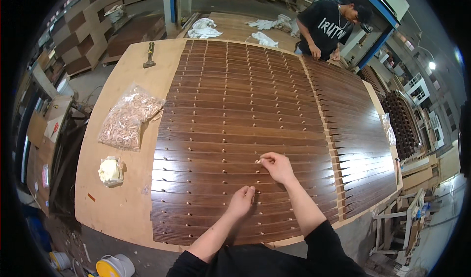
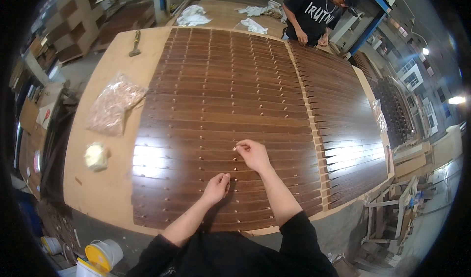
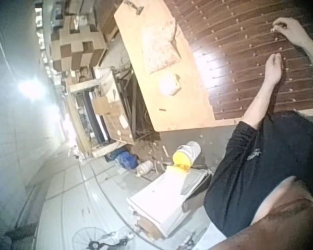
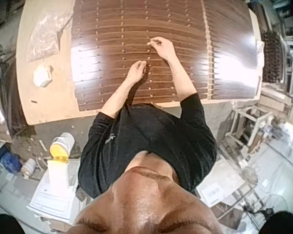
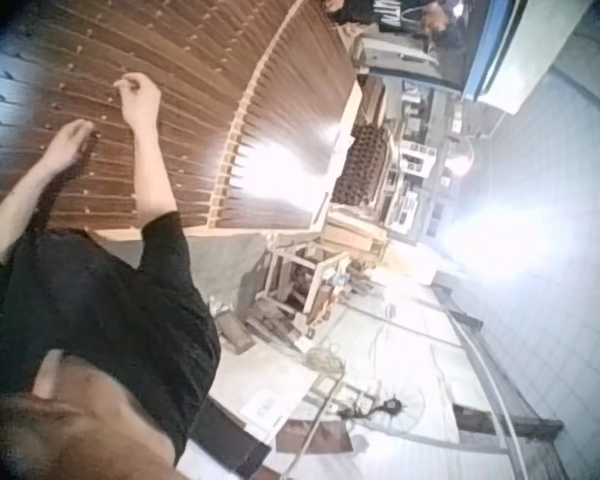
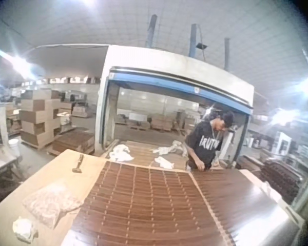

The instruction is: Two people assemble wooden panels by hand, picking up wooden pegs from the table and inserting them into pre-drilled holes across the dark wooden slats.

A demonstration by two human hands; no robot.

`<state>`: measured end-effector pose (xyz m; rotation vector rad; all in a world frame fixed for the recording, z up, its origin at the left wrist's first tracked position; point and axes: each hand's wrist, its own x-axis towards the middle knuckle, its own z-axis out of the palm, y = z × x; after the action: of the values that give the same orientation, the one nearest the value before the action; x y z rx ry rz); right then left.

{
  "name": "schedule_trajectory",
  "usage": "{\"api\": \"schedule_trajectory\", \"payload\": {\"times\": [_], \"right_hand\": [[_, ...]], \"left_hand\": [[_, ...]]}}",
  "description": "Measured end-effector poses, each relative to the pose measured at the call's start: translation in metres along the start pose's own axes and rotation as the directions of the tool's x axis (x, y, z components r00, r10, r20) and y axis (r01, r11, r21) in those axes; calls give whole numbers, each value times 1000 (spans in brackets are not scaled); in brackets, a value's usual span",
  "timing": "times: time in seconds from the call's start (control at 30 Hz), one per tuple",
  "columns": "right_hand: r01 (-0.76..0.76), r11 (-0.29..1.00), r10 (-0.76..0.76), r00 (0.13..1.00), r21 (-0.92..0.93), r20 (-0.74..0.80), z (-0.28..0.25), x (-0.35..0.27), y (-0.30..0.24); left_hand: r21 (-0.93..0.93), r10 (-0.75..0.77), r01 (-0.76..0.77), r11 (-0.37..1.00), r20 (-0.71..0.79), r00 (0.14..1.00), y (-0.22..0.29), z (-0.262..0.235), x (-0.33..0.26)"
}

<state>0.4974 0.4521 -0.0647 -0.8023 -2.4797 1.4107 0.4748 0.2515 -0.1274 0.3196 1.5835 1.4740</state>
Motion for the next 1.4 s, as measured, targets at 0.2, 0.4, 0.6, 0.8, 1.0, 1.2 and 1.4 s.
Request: {"api": "schedule_trajectory", "payload": {"times": [0.2,0.4,0.6,0.8,1.0,1.2,1.4], "right_hand": [[50,971,-77,991,-233,-109,10,37,22],[230,764,-317,948,-602,-39,17,48,20],[260,682,-359,933,-683,-4,24,48,21],[148,722,-125,989,-675,83,23,48,-3],[-65,991,41,981,120,188,34,-43,-18],[148,985,-159,976,83,148,41,-62,-15],[-167,985,152,958,42,242,45,-60,-29]], "left_hand": [[-140,0,-2,990,-16,1000,-6,0,5],[-479,-107,155,864,127,986,-1,-14,1],[-483,-104,154,862,127,986,5,-9,-4],[-541,-104,136,830,89,991,3,-14,-4],[-654,-155,139,744,34,987,14,-10,-7],[-694,-138,-14,720,-162,977,16,10,7],[-517,16,-167,840,-284,959,9,-2,15]]}}
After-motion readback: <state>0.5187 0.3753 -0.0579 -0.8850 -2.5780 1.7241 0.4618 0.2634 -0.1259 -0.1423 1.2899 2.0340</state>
